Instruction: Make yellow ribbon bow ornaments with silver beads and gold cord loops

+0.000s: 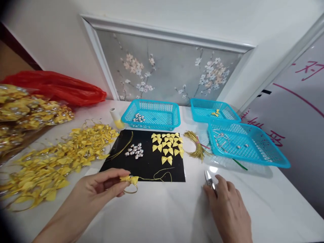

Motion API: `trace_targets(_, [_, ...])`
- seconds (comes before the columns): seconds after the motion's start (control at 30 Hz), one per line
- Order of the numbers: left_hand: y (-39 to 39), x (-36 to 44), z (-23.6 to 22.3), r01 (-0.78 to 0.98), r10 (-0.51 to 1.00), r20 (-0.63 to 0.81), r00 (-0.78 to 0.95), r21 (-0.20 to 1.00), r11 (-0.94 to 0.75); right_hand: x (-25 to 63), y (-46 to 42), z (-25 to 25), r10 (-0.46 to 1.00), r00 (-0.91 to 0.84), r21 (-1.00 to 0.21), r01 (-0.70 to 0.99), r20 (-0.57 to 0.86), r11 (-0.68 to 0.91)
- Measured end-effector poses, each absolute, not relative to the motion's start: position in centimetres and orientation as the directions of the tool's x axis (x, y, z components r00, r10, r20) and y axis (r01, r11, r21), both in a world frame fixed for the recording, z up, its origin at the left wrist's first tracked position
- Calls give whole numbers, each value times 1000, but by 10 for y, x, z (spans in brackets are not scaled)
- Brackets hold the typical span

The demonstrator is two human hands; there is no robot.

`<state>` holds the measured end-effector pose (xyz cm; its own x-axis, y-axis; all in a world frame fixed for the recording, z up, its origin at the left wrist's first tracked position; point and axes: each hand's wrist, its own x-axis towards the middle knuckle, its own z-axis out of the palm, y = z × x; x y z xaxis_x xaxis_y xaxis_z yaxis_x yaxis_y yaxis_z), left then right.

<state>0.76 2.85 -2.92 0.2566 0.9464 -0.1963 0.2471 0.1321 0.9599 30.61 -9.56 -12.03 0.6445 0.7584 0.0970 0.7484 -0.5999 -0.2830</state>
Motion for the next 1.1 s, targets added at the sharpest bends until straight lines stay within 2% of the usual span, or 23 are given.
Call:
trace_targets(0.13, [25, 10, -20, 298, 966, -146, 215, 951, 78, 309, -99, -128, 764, 644, -327, 730, 36, -600])
trace_targets(0.23, [22, 13, -15, 294, 977, -89, 195, 955, 28, 298, -98, -123, 773, 632, -361, 735, 57, -575])
trace_targets(0.3, [21, 15, -14, 288, 981, -55, 188, 958, -2, 279, -98, -111, 798, 596, -442, 742, 90, -505])
trace_targets(0.33, [20, 16, -14, 290, 980, -49, 190, 957, -9, 267, -98, -103, 821, 562, -496, 745, 107, -446])
trace_targets(0.4, [17, 17, -15, 306, 981, -47, 191, 952, -13, 237, -96, -86, 890, 419, -720, 672, 178, -172])
trace_targets(0.47, [14, 17, -16, 332, 983, -33, 179, 943, -29, 209, -92, -71, 920, 298, -790, 612, 254, 20])
trace_targets(0.57, [7, 16, -19, 397, 985, 102, 139, 906, -150, 181, -82, -60, 921, 169, -769, 613, 350, 180])
trace_targets(0.7, [0, 14, -22, 480, 952, 264, 151, 823, -305, 172, -71, -59, 913, 155, -734, 651, 376, 192])
trace_targets(1.1, [0, 13, -22, 488, 904, 323, 279, 763, -424, 169, -66, -59, 915, 179, -737, 656, 361, 162])
